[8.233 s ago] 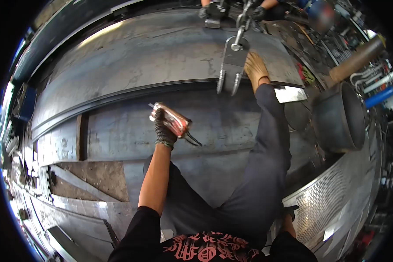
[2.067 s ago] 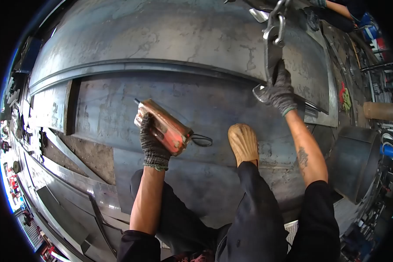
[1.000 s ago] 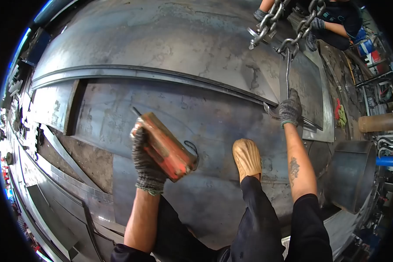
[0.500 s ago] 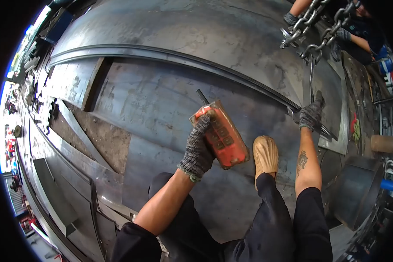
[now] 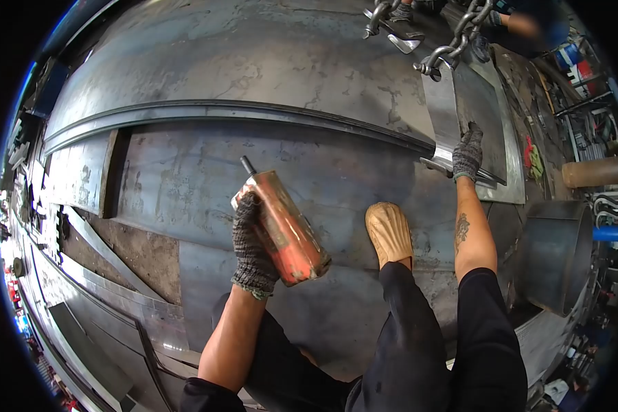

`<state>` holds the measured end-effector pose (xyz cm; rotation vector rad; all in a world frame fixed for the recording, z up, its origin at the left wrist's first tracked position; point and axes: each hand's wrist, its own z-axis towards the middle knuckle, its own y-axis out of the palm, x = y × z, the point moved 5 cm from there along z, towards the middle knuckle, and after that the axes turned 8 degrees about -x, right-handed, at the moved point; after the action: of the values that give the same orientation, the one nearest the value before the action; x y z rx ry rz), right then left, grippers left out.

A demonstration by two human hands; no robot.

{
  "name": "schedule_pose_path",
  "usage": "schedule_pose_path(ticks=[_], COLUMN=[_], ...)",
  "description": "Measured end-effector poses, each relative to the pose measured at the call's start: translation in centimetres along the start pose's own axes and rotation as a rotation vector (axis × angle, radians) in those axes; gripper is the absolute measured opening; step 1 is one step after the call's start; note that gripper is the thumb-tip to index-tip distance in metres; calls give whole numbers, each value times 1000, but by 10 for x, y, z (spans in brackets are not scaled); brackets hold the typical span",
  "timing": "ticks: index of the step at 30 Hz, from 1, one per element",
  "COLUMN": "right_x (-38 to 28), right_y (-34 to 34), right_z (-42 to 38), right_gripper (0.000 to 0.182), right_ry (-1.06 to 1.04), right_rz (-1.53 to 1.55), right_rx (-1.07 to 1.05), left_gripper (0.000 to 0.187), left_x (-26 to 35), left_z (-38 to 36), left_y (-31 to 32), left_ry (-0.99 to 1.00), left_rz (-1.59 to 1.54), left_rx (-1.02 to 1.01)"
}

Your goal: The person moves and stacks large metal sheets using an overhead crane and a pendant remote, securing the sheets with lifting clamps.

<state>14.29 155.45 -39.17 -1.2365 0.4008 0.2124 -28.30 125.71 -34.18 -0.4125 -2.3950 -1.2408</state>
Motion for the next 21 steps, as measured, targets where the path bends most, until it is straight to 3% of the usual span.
schedule_pose_path(ticks=[3, 4, 5, 6, 9, 11, 13, 14, 18, 20, 21], right_x=[10, -7, -2, 5, 72, 98, 128, 132, 119, 97, 85], right_y=[-3, -19, -21, -19, 15, 50, 67, 71, 62, 59, 58], right_z=[-1, -7, -8, -7, 2, -4, -5, -2, -19, -28, -23], right_gripper=[32, 32, 32, 32, 31, 36, 42, 46, 50, 61, 61], right_ry=[-88, 87, 85, 87, 71, -329, -120, -159, -158, 25, 4], right_rz=[94, 143, 144, 167, 191, -943, -721, -325, -39, -263, -265], right_rx=[103, 5, 17, 42, 69, 179, 187, 140, 95, 152, 141], left_gripper=[50, 50, 50, 63, 63, 63, 57, 58, 61, 61, 61], left_x=[4, 1, -3, -7, -17, -22, -34, -40, -61, -67, -72], left_z=[8, 13, 19, 25, 34, 37, 47, 54, 72, 77, 78], left_y=[-3, -9, -12, -15, -10, 2, 3, -2, -6, 1, 6], left_ry=[51, 32, 12, 23, 37, 51, -34, -48, -72, -46, -48], left_rz=[23, -23, -69, 27, -32, -53, -118, -140, -176, -197, -210], left_rx=[-7, -20, -31, 4, 37, 45, -47, -88, -17, 5, 29])
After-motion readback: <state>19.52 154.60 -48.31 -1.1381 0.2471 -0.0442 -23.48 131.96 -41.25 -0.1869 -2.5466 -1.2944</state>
